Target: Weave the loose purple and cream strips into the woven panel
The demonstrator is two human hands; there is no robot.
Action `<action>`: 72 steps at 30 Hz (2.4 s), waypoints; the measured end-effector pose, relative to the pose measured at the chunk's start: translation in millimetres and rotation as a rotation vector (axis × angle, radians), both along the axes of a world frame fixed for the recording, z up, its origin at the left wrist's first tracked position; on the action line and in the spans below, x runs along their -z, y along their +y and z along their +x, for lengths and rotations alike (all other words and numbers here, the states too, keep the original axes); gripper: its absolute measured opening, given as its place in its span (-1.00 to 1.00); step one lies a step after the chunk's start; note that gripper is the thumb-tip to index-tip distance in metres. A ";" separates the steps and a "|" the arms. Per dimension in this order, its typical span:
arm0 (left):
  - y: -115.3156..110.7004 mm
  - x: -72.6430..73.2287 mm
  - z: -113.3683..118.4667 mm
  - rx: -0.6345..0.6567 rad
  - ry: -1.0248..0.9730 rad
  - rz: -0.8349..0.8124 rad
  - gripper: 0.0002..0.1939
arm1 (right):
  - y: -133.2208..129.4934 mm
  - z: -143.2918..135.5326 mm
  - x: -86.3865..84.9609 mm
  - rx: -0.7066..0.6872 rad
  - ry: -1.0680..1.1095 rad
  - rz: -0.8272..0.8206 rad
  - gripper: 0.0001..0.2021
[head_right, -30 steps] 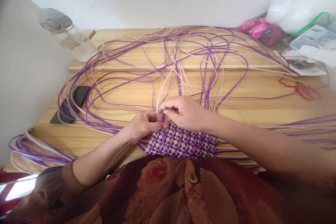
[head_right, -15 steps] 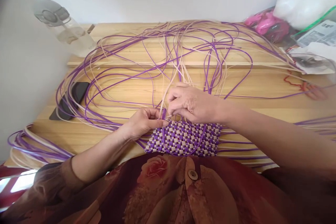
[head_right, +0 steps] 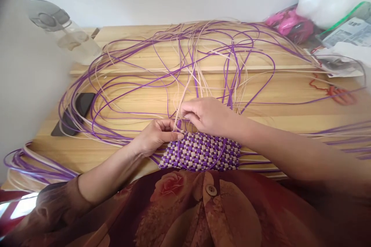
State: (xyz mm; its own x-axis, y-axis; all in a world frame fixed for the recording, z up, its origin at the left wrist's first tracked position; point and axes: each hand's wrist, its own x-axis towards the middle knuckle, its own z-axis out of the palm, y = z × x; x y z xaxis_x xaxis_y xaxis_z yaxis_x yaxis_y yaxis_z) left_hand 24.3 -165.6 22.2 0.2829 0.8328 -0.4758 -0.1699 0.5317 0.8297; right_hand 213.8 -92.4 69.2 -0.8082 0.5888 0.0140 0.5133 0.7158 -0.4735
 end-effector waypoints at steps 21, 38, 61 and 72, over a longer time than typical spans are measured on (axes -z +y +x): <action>-0.6 8.8 -1.6 0.015 -0.088 -0.042 -0.65 | -34.9 -1.6 13.3 0.261 0.125 -0.645 -0.78; -2.1 9.4 -0.2 -0.008 -0.099 -0.069 -0.67 | -47.4 23.9 12.8 0.125 0.120 0.086 -0.85; -1.0 5.1 -3.5 -0.048 -0.155 -0.056 -0.70 | -25.6 -9.1 15.0 0.316 0.151 -0.372 -0.81; -1.3 4.9 -2.4 -0.049 -0.156 -0.101 -0.71 | -3.0 -2.7 5.6 0.258 0.102 -0.501 -0.81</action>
